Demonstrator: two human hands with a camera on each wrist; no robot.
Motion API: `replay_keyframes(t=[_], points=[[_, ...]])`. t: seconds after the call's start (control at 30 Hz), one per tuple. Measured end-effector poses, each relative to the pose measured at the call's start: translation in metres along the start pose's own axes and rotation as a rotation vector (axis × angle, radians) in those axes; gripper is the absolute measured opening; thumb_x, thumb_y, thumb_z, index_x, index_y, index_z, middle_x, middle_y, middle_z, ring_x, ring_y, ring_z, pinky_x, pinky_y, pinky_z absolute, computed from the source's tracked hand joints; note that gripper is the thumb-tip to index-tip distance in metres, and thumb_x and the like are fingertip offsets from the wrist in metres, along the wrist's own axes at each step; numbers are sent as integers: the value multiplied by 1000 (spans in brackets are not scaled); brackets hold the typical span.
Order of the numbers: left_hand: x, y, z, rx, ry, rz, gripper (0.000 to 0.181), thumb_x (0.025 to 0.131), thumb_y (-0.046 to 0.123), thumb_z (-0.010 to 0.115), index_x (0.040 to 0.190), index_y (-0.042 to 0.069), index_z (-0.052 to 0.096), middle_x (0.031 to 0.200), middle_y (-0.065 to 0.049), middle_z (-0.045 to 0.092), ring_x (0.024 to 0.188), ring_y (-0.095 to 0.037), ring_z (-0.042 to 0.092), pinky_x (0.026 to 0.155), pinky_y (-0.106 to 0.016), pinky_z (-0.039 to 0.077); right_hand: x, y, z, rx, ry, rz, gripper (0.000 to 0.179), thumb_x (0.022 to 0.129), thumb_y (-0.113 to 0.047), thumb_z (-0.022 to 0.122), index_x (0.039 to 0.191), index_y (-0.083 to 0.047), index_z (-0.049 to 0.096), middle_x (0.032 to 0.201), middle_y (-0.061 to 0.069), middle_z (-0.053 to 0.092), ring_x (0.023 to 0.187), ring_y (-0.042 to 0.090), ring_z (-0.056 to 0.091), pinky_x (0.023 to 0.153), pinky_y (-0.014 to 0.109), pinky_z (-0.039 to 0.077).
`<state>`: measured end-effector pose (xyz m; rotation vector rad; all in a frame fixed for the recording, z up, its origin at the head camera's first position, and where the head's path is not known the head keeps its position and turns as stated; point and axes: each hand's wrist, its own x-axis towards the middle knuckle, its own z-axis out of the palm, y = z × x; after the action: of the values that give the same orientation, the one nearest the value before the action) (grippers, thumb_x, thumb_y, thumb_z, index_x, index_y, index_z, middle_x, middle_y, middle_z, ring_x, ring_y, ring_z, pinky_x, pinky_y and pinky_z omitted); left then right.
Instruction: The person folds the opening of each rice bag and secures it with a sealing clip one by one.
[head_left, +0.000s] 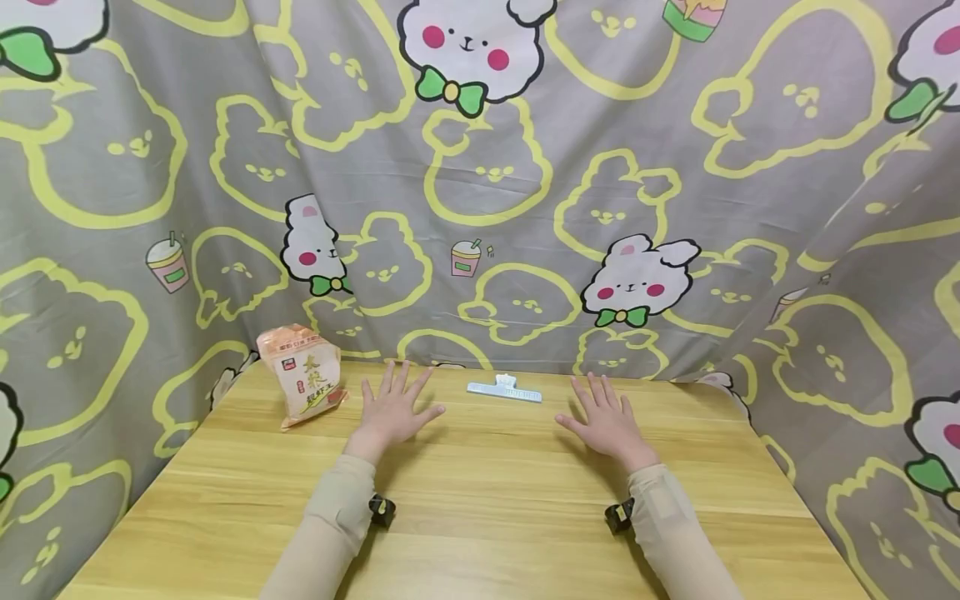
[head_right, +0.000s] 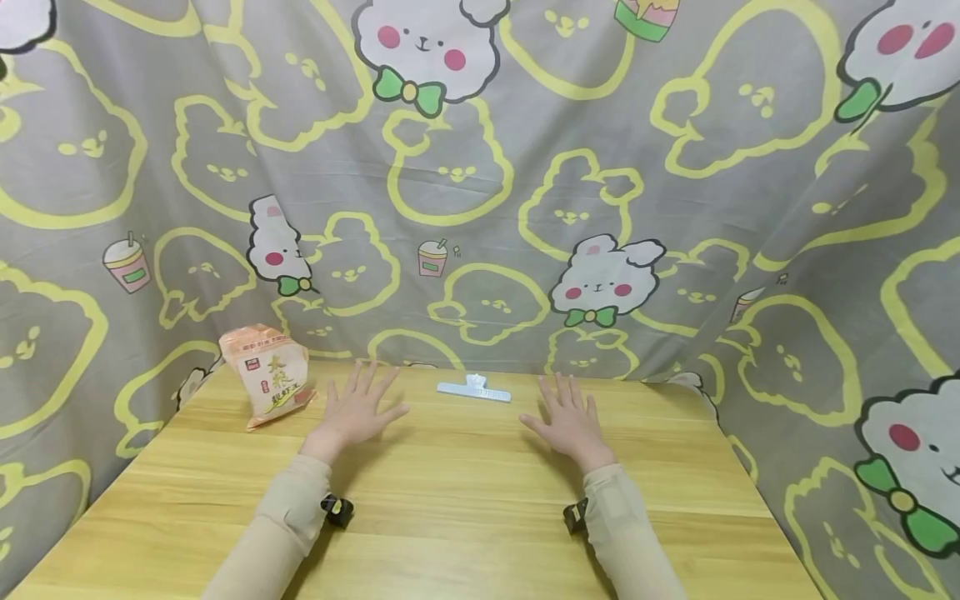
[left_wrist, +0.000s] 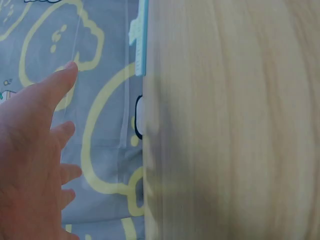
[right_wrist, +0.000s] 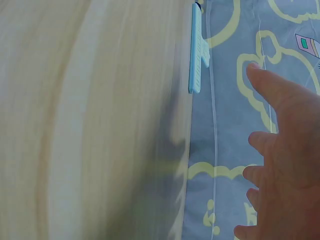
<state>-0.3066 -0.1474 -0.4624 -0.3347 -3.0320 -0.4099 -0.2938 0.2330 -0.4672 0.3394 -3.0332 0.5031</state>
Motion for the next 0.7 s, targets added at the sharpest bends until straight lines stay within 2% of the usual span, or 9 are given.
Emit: replay_keyframes(t=[0.17,0.43,0.7], points=[[-2,-3,-1,2,14,7,79,88,78,35,155,41,11,165,-9,3,151,-37,-6,110,-73,-7,0,-2,0,-3,8,-8,85,93,-64,47,157,-19,14,164,18,6,150,42,-1,114,70,3],[-8,-11,-3,-1,63,5,77,90,70,45,155,37,18,164,-11,14,152,-38,1,111,-73,-3,6,-10,3,-20,44,-51,84,93,-64,47,156,-18,18,163,19,13,151,40,6,115,69,8],[-19,-17,-15,-16,142,13,74,91,65,50,153,30,28,160,-14,27,149,-41,16,111,-74,6,16,-23,9,-27,87,-89,79,94,-62,47,155,-17,24,159,21,26,148,42,17,114,67,16]])
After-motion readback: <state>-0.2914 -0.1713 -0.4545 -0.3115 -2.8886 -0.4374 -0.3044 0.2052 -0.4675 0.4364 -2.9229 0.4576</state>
